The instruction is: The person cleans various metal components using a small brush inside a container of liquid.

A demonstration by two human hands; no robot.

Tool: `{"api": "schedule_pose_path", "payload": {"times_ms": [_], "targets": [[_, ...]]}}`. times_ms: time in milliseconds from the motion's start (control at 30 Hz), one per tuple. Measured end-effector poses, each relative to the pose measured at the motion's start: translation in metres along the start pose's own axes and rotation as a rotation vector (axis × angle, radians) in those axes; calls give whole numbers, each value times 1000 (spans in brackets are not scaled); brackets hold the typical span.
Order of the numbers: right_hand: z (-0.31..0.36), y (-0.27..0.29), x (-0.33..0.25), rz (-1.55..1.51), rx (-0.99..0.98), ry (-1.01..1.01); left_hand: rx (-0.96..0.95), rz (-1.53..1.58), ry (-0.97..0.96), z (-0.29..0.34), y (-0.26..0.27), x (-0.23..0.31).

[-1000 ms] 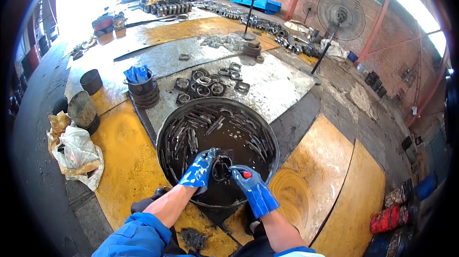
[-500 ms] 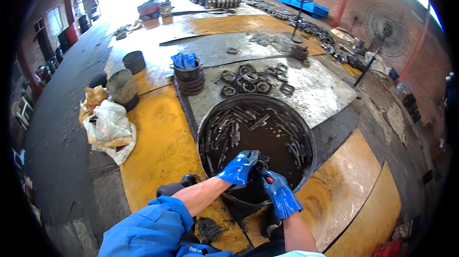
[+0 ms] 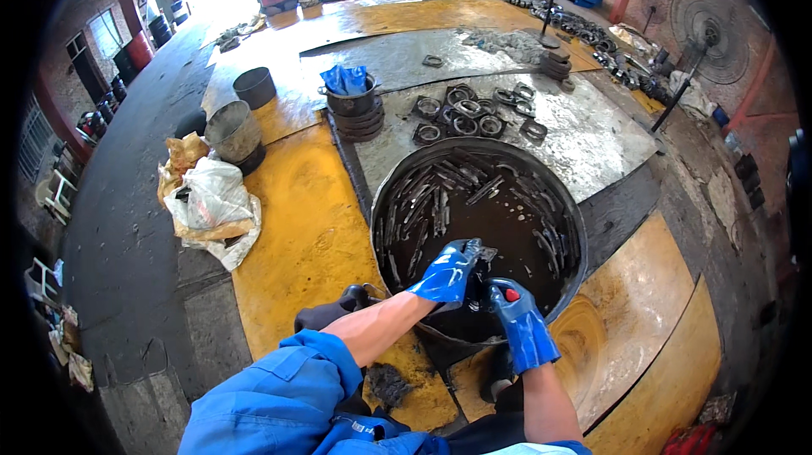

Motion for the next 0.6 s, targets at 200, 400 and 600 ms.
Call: {"api": "schedule_pose_path", "payload": {"times_ms": [200, 400, 600], "targets": [[1, 7, 18, 5, -27, 16, -85, 83, 61, -1, -14, -2], [1, 2, -6, 219, 55, 232, 10, -152, 59, -6, 14, -20], [-21, 78, 52, -282, 181, 155, -44, -162, -19, -25, 4, -15]]}}
Point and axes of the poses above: each hand's wrist, its own z-axis away from the middle knuckle, its own y-axis out of the back of the hand, x = y × z, the point moved 3 cm from there along -z, towards the middle knuckle, and after that the axes turned 1 degree about x, right-handed, at the moved point
